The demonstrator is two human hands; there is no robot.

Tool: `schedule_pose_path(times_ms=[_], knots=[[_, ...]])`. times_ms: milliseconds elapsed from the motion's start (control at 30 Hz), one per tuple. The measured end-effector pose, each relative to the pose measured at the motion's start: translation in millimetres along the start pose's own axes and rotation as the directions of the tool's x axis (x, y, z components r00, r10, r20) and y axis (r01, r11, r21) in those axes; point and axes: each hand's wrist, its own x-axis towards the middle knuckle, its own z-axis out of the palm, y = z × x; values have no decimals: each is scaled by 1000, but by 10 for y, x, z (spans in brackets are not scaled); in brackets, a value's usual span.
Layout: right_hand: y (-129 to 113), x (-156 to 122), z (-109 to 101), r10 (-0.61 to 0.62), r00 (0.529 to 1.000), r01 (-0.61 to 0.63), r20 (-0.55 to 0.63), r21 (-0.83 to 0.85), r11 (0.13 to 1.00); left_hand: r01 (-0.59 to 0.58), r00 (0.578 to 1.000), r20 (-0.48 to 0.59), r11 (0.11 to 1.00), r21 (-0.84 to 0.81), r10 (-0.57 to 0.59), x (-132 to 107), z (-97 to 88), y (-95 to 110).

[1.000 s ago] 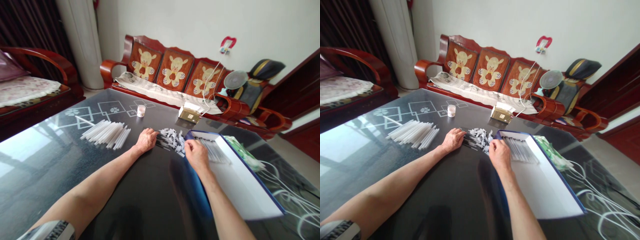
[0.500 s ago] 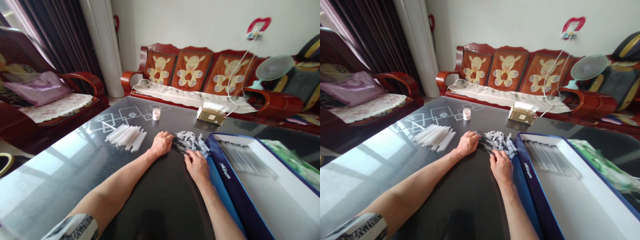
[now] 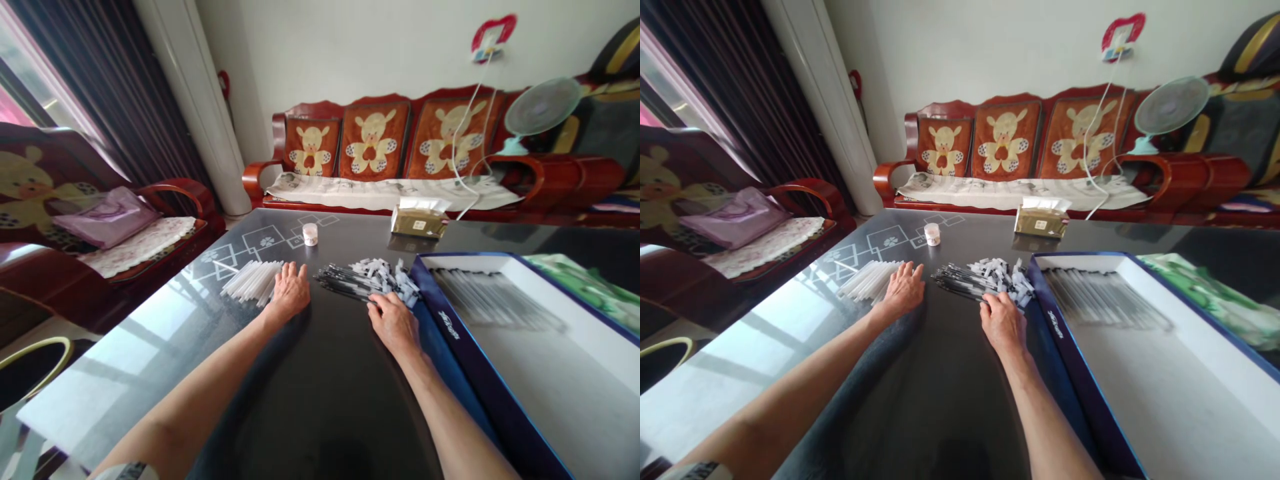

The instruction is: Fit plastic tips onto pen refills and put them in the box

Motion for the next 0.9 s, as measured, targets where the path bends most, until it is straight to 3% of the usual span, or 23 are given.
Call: schedule_pose_path(times_ms=[200,333,400,467,533,700,900], knots=[[0,0,5,7,1000,-7,-12,-7,1000,-18,999,47,998,61,16,-222,-19,-20],[-12,1,-10,8,1000,-8,-4,-14,1000,-122,992,10,991,-55,123,-242,-145,67],[-20,1,-16,10,1000,-10,1,-14,1000,-104,995,-18,989,-107,103,-218,-223,53],[-27,2,-21,13,1000,-13,10,-13,1000,-77,997,5,989,-125,78,-193,-272,-6],[-32,2,-25,21,1000,-21,19,-9,1000,-114,990,66,984,-137,124,-182,-277,-90],[-26,0,-21,29,999,-29,28,1,1000,-401,898,125,903,-156,421,-208,-170,-251],[-22,4,-13,32,999,-32,29,14,999,-595,786,53,778,-202,616,-174,-187,-248]])
